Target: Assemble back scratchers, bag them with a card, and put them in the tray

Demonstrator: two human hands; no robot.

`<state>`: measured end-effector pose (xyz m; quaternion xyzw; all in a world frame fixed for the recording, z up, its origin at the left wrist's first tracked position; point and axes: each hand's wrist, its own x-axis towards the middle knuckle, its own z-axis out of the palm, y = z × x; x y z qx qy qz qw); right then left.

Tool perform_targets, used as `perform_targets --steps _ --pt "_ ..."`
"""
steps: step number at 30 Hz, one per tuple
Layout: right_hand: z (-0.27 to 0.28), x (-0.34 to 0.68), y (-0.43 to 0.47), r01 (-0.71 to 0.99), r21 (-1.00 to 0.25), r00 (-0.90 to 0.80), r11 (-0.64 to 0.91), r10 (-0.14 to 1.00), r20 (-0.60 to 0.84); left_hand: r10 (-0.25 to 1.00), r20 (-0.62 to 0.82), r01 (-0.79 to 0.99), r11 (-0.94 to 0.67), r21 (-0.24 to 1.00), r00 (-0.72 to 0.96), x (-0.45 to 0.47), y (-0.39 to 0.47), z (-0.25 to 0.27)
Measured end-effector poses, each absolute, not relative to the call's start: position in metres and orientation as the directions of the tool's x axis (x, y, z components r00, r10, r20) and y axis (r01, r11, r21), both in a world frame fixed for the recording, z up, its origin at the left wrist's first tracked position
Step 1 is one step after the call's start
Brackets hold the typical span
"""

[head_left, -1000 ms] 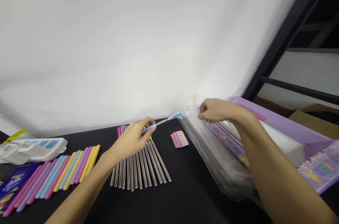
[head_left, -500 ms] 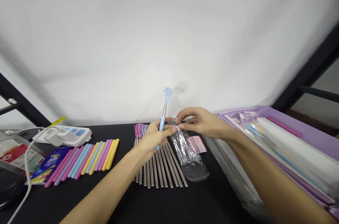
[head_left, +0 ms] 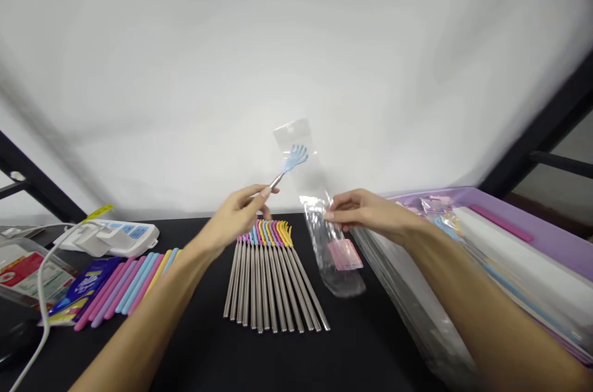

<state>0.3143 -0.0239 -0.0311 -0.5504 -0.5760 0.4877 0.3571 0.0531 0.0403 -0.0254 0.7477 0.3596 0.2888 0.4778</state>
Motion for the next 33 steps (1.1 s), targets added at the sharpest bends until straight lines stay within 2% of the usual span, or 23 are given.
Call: perform_targets --steps 3,5,7,11,16,23,27,33 --pt "-0.031 0.324 -0.022 0.152 -0.988 0.021 0.0 1.0 0.003 0.703 -0.024 0.343 -0.317 0.884 0.711 0.031 0.047 -0.011" --pt "-0.033 0.325 -0.021 0.03 -0.997 0.085 0.075 0.993 0.078 0.608 -0.105 0.411 -0.39 0.824 0.787 0.025 0.046 -0.006" --pt "-0.034 0.322 -0.02 -0.046 -0.988 0.133 0.147 0.981 0.14 0.563 -0.146 0.46 -0.467 0.755 0.813 0.026 0.042 -0.006" --pt "-0.033 0.314 -0.018 -0.083 -0.988 0.2 0.131 0.973 0.112 0.617 -0.122 0.526 -0.532 0.664 0.777 0.034 0.038 -0.011" --pt "-0.031 0.317 -0.018 -0.135 -0.986 0.189 0.1 0.979 0.074 0.642 -0.142 0.578 -0.544 0.609 0.753 0.031 0.041 -0.015" --pt "-0.033 0.308 -0.018 -0.02 -0.996 0.211 0.09 0.974 0.084 0.68 0.014 0.531 -0.585 0.613 0.734 0.036 0.041 -0.02" --pt "-0.035 0.305 -0.016 -0.036 -0.995 0.222 0.091 0.972 0.081 0.694 0.105 0.501 -0.607 0.617 0.712 0.039 0.041 -0.021" --pt "-0.039 0.294 -0.016 -0.12 -0.991 0.117 0.057 0.992 0.043 0.744 0.095 0.431 -0.481 0.764 0.662 0.048 0.041 -0.03"
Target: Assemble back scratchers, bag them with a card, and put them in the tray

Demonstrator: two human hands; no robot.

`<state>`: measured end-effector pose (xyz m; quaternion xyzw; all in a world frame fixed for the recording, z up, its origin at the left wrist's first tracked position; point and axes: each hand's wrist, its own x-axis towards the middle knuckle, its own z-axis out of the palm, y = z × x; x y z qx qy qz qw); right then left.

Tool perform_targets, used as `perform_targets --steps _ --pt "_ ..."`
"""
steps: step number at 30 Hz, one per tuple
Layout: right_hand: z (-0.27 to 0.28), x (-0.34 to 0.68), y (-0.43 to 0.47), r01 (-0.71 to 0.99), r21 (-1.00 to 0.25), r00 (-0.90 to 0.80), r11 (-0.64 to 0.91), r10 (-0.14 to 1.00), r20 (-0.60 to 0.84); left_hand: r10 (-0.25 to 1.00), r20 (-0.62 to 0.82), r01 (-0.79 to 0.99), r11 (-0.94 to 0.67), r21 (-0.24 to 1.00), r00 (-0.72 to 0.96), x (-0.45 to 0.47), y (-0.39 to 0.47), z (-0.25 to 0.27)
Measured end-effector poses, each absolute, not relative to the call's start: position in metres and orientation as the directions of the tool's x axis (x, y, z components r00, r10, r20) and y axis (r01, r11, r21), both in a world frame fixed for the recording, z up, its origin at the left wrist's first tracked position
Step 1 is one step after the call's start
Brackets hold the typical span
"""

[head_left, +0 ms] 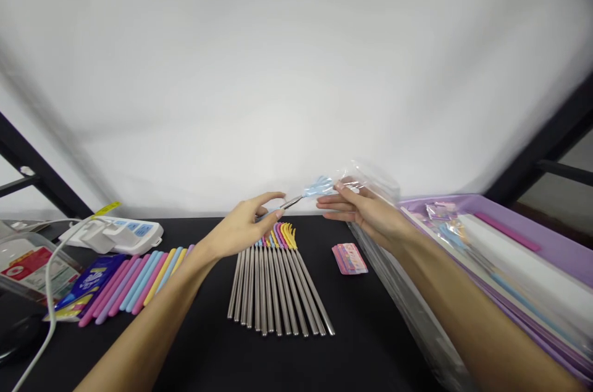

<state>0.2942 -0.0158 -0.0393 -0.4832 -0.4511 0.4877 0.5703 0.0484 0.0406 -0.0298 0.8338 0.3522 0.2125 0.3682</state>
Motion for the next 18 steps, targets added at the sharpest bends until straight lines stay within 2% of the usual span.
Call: perform_targets --steps 8,12,18 --pt "-0.042 0.289 -0.017 0.04 -0.996 -0.021 0.08 0.997 0.08 0.704 0.04 0.381 -0.43 0.818 0.709 0.051 0.037 -0.034" --pt "-0.041 0.285 -0.021 0.048 -0.997 -0.116 0.066 0.991 0.06 0.666 0.036 0.331 -0.417 0.847 0.745 0.057 0.035 -0.037" --pt "-0.05 0.287 -0.016 0.064 -0.997 -0.134 0.048 0.99 0.039 0.75 0.072 0.36 -0.396 0.844 0.658 0.063 0.038 -0.049"
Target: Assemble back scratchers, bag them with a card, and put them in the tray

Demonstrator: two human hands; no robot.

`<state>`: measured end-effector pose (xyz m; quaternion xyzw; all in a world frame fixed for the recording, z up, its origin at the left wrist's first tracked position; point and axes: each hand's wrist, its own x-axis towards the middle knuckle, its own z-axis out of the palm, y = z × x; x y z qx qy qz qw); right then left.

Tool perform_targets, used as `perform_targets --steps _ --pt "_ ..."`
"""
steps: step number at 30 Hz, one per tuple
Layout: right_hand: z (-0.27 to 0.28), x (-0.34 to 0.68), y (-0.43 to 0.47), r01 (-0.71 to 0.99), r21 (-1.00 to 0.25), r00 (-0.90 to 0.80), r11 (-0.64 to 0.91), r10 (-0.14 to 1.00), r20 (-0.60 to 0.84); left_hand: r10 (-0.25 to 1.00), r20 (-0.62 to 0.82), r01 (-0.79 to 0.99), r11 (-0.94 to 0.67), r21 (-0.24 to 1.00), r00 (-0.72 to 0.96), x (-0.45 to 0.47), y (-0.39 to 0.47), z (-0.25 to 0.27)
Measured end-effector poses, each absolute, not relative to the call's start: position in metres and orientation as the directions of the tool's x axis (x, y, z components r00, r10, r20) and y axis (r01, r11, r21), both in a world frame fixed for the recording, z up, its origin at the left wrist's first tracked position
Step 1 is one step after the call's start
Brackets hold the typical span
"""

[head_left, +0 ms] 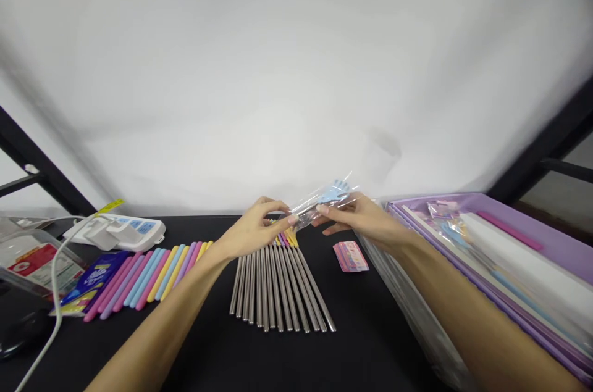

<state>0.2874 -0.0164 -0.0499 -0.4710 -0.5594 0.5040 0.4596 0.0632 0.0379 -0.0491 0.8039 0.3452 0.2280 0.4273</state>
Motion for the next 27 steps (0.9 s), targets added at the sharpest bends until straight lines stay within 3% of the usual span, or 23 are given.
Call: perform_targets --steps 4,10,16,21,27 --pt "-0.053 0.287 -0.011 -0.101 -0.99 0.002 0.094 0.996 0.094 0.763 0.095 0.311 -0.37 0.875 0.64 0.065 0.038 -0.053" --pt "-0.048 0.295 -0.014 -0.153 -0.982 0.025 0.113 0.994 0.11 0.603 0.06 0.14 -0.278 0.95 0.796 0.063 0.038 -0.046" --pt "-0.048 0.289 -0.014 -0.141 -0.986 -0.055 0.089 0.994 0.098 0.789 0.036 0.256 -0.242 0.936 0.614 0.067 0.04 -0.057" --pt "-0.042 0.296 -0.017 -0.141 -0.984 -0.025 0.106 0.994 0.111 0.628 0.004 0.117 -0.152 0.981 0.778 0.062 0.039 -0.052" --pt "-0.042 0.294 -0.02 -0.112 -0.991 -0.137 0.066 0.987 0.081 0.773 0.07 0.153 -0.213 0.965 0.631 0.071 0.037 -0.062"
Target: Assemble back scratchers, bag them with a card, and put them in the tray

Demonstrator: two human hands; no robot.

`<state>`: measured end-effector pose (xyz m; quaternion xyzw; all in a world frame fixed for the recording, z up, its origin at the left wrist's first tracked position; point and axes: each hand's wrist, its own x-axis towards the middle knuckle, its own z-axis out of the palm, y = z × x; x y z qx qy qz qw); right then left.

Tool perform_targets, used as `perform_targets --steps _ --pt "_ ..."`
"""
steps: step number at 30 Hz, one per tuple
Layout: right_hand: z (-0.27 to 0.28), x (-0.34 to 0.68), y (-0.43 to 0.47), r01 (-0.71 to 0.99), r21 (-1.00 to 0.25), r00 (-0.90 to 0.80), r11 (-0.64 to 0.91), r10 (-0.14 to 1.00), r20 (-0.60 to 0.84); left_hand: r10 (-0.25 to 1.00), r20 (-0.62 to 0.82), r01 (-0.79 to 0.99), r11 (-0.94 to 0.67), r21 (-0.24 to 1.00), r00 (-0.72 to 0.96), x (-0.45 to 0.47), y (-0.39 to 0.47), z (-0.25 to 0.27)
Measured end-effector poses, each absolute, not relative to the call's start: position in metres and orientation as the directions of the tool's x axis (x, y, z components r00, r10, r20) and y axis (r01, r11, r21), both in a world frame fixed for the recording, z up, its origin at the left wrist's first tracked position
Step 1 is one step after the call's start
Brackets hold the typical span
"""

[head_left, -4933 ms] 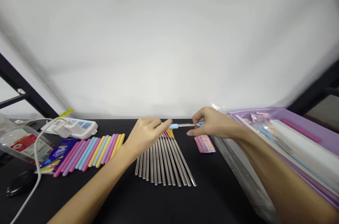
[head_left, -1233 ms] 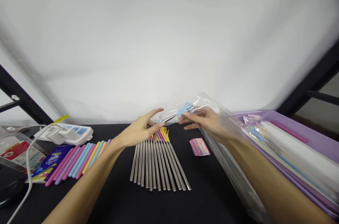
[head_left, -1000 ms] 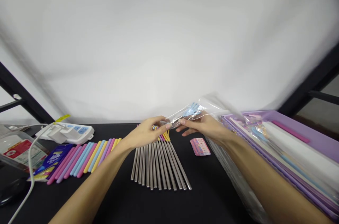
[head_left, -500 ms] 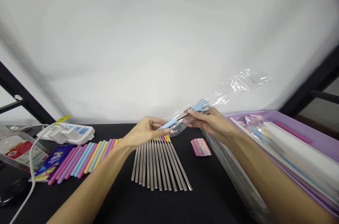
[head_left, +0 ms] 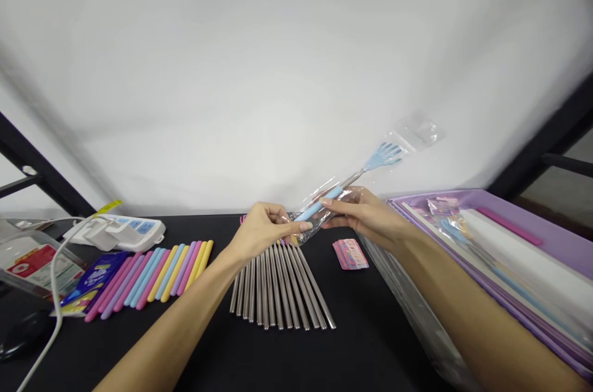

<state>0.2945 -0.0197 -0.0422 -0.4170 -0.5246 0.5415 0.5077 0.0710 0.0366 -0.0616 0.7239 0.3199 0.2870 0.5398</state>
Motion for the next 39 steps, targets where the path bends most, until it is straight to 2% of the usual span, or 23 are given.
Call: perform_targets --steps 2,5,7,10,13,16,18,21,24,26,28,33,39 --pt "-0.044 0.293 -0.02 -0.108 -0.992 -0.165 0.072 0.982 0.089 0.75 0.074 0.121 -0.202 0.972 0.657 0.073 0.036 -0.063" --pt "-0.042 0.296 -0.02 -0.111 -0.992 -0.18 0.052 0.981 0.072 0.671 0.017 0.034 -0.063 0.997 0.741 0.071 0.036 -0.061" --pt "-0.042 0.298 -0.02 -0.118 -0.992 -0.184 0.038 0.981 0.06 0.665 -0.016 0.01 0.014 1.0 0.746 0.072 0.036 -0.06" --pt "-0.044 0.295 -0.019 -0.161 -0.986 -0.159 0.03 0.986 0.056 0.75 -0.014 0.009 0.01 1.0 0.662 0.078 0.033 -0.063" --pt "-0.05 0.287 -0.014 -0.243 -0.968 -0.022 0.057 0.998 0.064 0.85 0.027 0.037 -0.054 0.998 0.527 0.084 0.027 -0.068" --pt "-0.053 0.285 -0.01 -0.236 -0.968 0.123 0.081 0.991 0.053 0.833 0.129 0.119 -0.226 0.967 0.538 0.08 0.027 -0.067" --pt "-0.052 0.289 -0.009 -0.195 -0.978 0.159 0.07 0.986 0.039 0.721 0.275 0.12 -0.445 0.888 0.637 0.073 0.032 -0.063" --pt "-0.049 0.297 -0.011 -0.151 -0.988 0.124 0.043 0.992 0.024 0.494 0.47 0.068 -0.739 0.671 0.731 0.065 0.038 -0.057" --pt "-0.048 0.299 -0.013 -0.113 -0.993 0.025 0.024 0.999 0.021 0.445 0.548 0.086 -0.825 0.558 0.708 0.067 0.037 -0.056" --pt "-0.049 0.295 -0.014 -0.08 -0.996 -0.043 0.028 0.999 0.032 0.484 0.562 0.105 -0.812 0.574 0.671 0.072 0.031 -0.059" --pt "-0.05 0.29 -0.015 -0.036 -0.999 -0.121 0.035 0.992 0.039 0.547 0.528 0.114 -0.757 0.643 0.649 0.078 0.025 -0.064" --pt "-0.051 0.284 -0.018 0.097 -0.995 -0.238 0.001 0.971 -0.022 0.681 0.324 0.135 -0.529 0.838 0.656 0.081 0.023 -0.072" --pt "-0.045 0.279 -0.028 0.247 -0.966 -0.446 -0.08 0.875 -0.187 0.709 0.399 -0.02 -0.477 0.879 0.581 0.073 0.035 -0.056"
